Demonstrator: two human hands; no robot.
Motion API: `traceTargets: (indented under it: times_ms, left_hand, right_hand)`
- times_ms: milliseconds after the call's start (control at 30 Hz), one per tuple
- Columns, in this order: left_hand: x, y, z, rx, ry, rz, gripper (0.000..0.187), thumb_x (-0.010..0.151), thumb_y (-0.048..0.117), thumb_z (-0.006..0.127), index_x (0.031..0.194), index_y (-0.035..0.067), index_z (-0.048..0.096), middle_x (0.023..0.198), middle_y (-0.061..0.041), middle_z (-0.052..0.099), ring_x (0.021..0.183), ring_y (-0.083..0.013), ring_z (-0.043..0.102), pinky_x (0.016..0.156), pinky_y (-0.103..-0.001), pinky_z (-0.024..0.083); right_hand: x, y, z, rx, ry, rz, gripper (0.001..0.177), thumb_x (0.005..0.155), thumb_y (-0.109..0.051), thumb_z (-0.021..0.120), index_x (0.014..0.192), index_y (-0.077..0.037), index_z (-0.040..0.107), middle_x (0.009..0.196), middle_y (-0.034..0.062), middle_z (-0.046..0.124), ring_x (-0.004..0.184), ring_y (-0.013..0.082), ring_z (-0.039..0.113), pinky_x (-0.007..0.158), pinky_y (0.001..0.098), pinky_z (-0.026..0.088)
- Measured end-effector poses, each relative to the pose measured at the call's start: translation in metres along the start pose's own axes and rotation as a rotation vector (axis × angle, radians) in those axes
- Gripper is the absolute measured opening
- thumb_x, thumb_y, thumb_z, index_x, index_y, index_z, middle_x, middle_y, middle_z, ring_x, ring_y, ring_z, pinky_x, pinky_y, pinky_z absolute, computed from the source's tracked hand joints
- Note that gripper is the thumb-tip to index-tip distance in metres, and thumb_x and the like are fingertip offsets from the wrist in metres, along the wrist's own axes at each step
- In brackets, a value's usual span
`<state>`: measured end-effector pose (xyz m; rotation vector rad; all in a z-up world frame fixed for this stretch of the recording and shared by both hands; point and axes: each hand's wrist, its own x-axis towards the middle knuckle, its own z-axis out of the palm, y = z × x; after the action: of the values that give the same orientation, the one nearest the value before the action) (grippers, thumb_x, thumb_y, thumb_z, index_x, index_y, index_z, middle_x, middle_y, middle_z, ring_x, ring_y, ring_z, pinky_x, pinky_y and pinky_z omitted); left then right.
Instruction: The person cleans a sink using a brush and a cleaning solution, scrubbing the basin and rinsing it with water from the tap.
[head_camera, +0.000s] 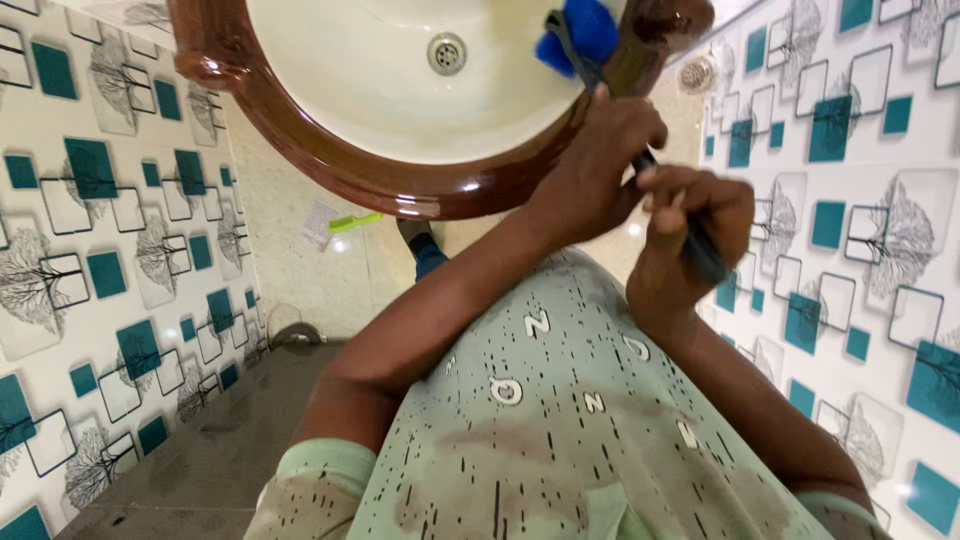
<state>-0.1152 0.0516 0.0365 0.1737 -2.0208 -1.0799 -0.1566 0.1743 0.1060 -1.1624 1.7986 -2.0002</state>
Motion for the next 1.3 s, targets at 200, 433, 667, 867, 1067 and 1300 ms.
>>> traceTargets:
  times_ms: [200,433,667,867,1067,1300]
  left_hand:
    - [0.020,-0.047,0.010,0.058,-0.082,0.035,0.034,0.081,0.004,0.078,0.094,0.010,0.046,0.090,-0.010,0.052,0.090,-0.0346,0.053,0.085,-0.045,0.041]
    - [0.067,-0.085,0.039,0.110,-0.123,0.192,0.030,0.083,0.006,0.077,0.093,0.010,0.049,0.090,-0.010,0.055,0.085,-0.0343,0.052,0.078,-0.045,0.038]
    - [0.036,-0.063,0.050,0.058,-0.158,0.239,0.028,0.077,-0.002,0.070,0.091,0.009,0.048,0.089,-0.012,0.051,0.091,-0.0379,0.051,0.085,-0.049,0.040]
    - [0.056,-0.083,0.040,0.062,-0.183,0.237,0.029,0.081,-0.001,0.075,0.093,0.011,0.051,0.096,-0.011,0.053,0.093,-0.0376,0.052,0.080,-0.050,0.039]
    - [0.033,-0.066,0.043,0.042,-0.101,0.275,0.030,0.076,-0.003,0.071,0.096,0.008,0.053,0.095,-0.010,0.052,0.093,-0.0367,0.051,0.084,-0.049,0.041]
    - [0.076,-0.092,0.041,0.096,-0.100,0.209,0.027,0.091,0.002,0.079,0.100,0.009,0.054,0.099,-0.011,0.055,0.098,-0.0315,0.054,0.085,-0.045,0.042]
  right_hand:
    - [0.007,0.008,-0.014,-0.034,-0.191,0.011,0.025,0.116,-0.022,0.051,0.118,0.003,0.054,0.123,0.0135,0.058,0.128,0.0204,0.055,0.118,0.0331,0.043]
    - [0.027,0.035,-0.042,0.094,-0.091,0.211,0.010,0.121,-0.008,0.043,0.129,-0.004,0.049,0.144,0.0128,0.057,0.132,0.0186,0.062,0.113,0.0357,0.057]
    - [-0.004,0.032,-0.051,0.021,-0.006,0.200,0.011,0.121,-0.007,0.043,0.129,-0.003,0.051,0.135,0.0140,0.063,0.126,0.0182,0.064,0.112,0.0345,0.059]
    - [0.005,0.034,-0.046,0.081,-0.031,0.146,0.008,0.124,-0.009,0.047,0.126,-0.001,0.050,0.133,0.0141,0.063,0.118,0.0159,0.060,0.107,0.0313,0.052]
    - [0.001,0.034,-0.041,-0.091,-0.085,0.069,0.011,0.119,-0.008,0.042,0.126,-0.003,0.049,0.133,0.0144,0.062,0.122,0.0171,0.062,0.111,0.0341,0.053]
    - [0.035,0.042,-0.044,0.007,-0.099,0.025,0.006,0.125,-0.006,0.045,0.127,-0.003,0.049,0.137,0.0139,0.062,0.120,0.0161,0.062,0.108,0.0335,0.056]
